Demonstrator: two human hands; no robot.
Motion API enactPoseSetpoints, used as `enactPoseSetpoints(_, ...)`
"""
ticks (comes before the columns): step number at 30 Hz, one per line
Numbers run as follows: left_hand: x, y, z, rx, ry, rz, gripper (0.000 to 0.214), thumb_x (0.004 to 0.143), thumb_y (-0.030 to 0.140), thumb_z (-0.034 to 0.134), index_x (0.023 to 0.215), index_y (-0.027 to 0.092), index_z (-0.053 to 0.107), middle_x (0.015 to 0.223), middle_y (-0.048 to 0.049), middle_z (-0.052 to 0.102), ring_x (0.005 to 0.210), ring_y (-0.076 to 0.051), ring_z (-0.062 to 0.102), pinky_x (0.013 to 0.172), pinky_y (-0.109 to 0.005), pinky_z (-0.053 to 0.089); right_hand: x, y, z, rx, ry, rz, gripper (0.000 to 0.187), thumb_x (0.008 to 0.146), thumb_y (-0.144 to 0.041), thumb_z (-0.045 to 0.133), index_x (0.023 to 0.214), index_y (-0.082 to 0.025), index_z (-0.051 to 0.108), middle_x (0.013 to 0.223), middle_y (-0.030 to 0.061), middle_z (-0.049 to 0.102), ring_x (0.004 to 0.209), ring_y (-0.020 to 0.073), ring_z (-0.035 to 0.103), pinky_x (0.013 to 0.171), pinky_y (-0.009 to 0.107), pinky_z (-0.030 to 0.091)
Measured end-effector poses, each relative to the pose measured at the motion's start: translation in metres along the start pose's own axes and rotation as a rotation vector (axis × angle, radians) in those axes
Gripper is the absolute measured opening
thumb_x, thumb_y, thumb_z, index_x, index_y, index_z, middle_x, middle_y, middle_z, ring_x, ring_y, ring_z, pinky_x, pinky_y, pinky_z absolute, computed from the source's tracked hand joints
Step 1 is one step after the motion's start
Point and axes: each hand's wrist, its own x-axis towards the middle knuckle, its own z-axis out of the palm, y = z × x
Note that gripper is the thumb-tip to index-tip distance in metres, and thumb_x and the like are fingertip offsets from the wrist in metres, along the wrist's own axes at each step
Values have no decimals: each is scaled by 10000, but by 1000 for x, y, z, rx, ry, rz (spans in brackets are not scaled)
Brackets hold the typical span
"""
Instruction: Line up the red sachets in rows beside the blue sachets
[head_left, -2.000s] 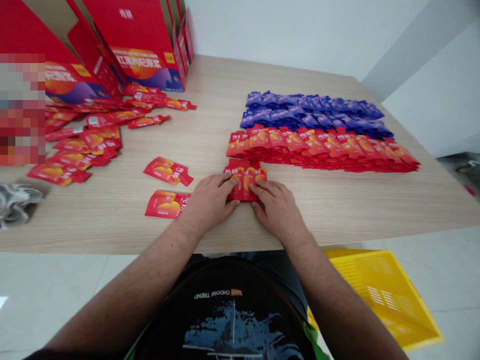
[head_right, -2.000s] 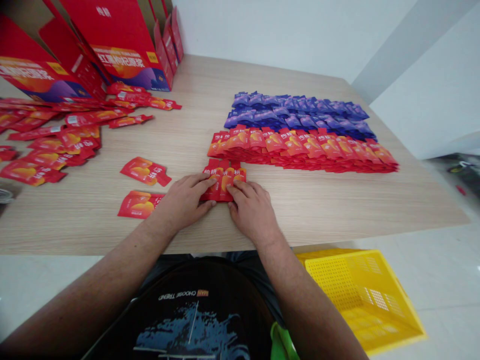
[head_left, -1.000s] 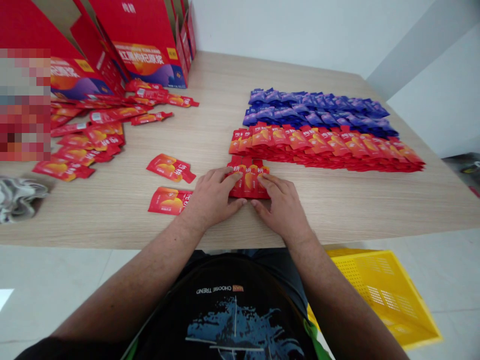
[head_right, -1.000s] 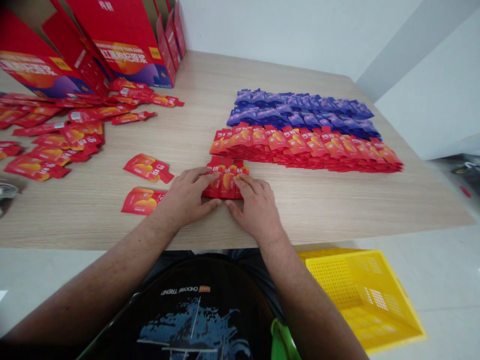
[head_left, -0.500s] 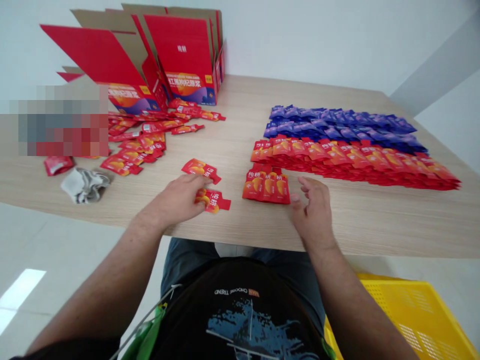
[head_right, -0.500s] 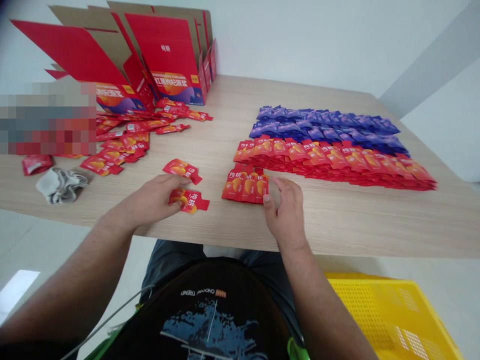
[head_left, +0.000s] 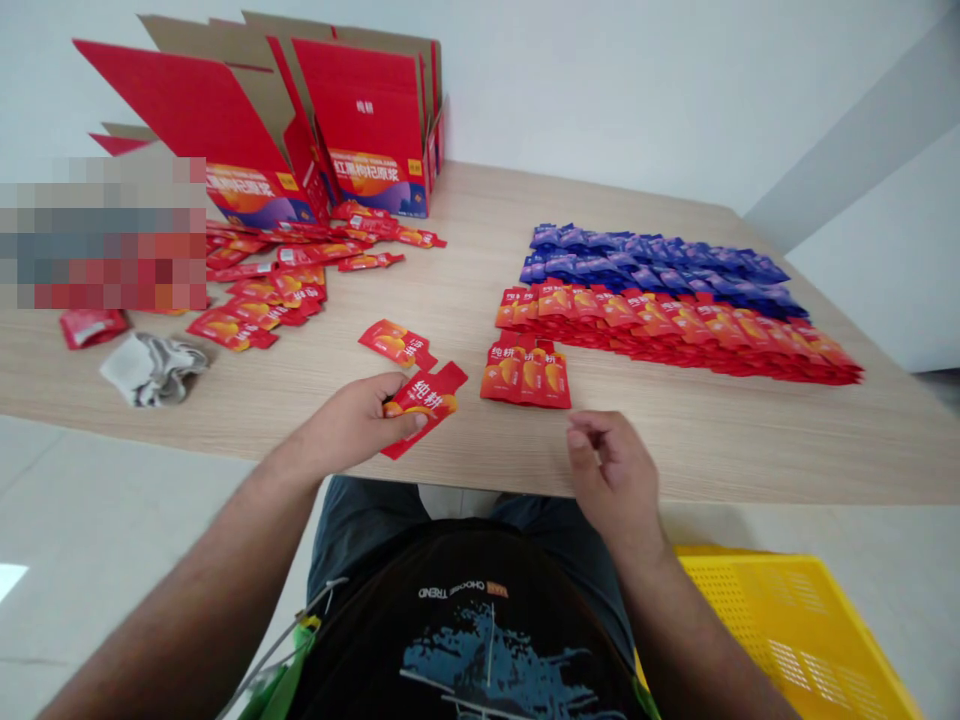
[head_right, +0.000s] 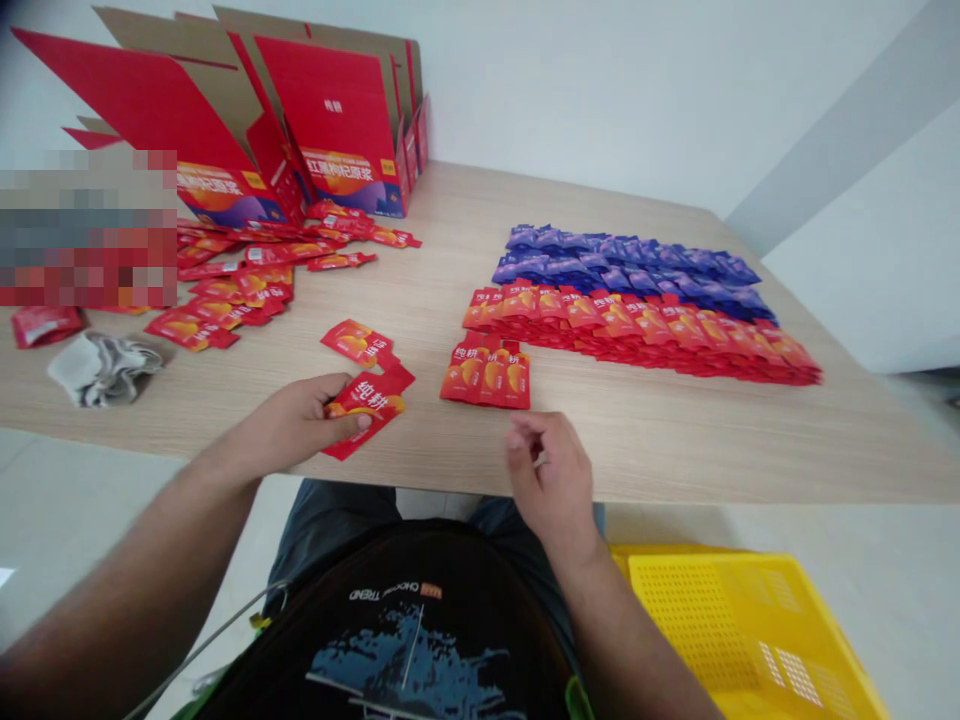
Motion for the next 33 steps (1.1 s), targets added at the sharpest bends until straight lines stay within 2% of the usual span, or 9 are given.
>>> enactPoseSetpoints(4, 0, 32, 53, -392, 135, 109, 387, 921, 526, 669, 1166, 230, 622, 1127, -84, 794, 961, -254, 747, 850, -417, 613, -15, -37, 19, 292, -313, 182, 214, 1053, -405, 578, 1132, -234, 678, 922, 40, 748, 779, 193, 707, 698, 320, 580)
enactPoseSetpoints(8, 5, 55, 97, -390, 182, 179, 314, 950, 437, 628, 1186, 234, 583, 1177, -95, 754, 1062, -259, 718, 948, -437, 595, -12, -51, 29, 322, -350, 292, 246, 1043, -452, 551, 949, -243, 638, 806, 23, 721, 698, 192, 668, 611, 300, 528)
enactPoseSetpoints(11, 8, 54, 102, -337, 63, 236, 306, 962, 458, 614, 1171, 237, 574, 1097, -82, 738, 985, -250, 705, 864, -415, 594, -4, -37, 17, 322, -325, 432, 342, 1023, -543, 550, 856, -250, 602, 689, -1, 655, 587, 174, 594, 516, 274, 458)
enactPoseSetpoints(14, 12, 38, 78, -214, 25, 274, 346, 967, 489, 602, 1189, 225, 576, 866, -18, 666, 769, -216, 642, 699, -373, 553, 10, -5, -11, 317, -213, 620, 425, 972, -655, 573, 862, -246, 615, 597, -34, 582, 477, 147, 498, 446, 256, 382)
enactPoseSetpoints(16, 20, 21, 49, -53, 134, 248, 336, 969, 431, 581, 1231, 220, 584, 871, -15, 654, 789, -218, 640, 734, -383, 560, 23, 21, -33, 220, -146, 698, 430, 934, -657, 619, 848, -236, 632, 546, -44, 551, 445, 136, 456, 434, 253, 351)
enactPoseSetpoints(19, 41, -5, 2, 279, 297, 192, 302, 972, 380, 546, 1197, 205, 646, 1002, -73, 696, 951, -265, 676, 922, -454, 580, 45, 54, -54, 19, -202, 770, 386, 926, -558, 668, 736, -227, 609, 490, -36, 536, 428, 123, 432, 432, 250, 318)
enactPoseSetpoints(22, 69, -30, -34, 526, 309, 205, 394, 981, 290, 471, 1307, 158, 648, 1280, -100, 699, 1290, -308, 606, 1204, -483, 449, 63, 70, -56, -58, -330, 860, 328, 964, -441, 659, 730, -218, 610, 463, -42, 531, 398, 112, 431, 421, 239, 300)
enactPoseSetpoints(28, 108, -64, -53, 690, 46, 228, 743, 791, 266, 575, 1514, 92, 559, 1512, -183, 642, 1407, -334, 589, 1233, -447, 426, 82, 72, -35, -130, -429, 863, 242, 1001, -280, 644, 771, -203, 650, 460, -39, 571, 381, 112, 490, 422, 212, 374)
enactPoseSetpoints(33, 108, -64, -56, 798, -31, 222, 801, 765, 326, 585, 1531, 95, 569, 1466, -195, 666, 1368, -341, 609, 1198, -446, 445, 90, 67, -27, -127, -455, 833, 170, 991, -243, 677, 827, -200, 671, 512, -23, 632, 441, 121, 588, 460, 194, 446)
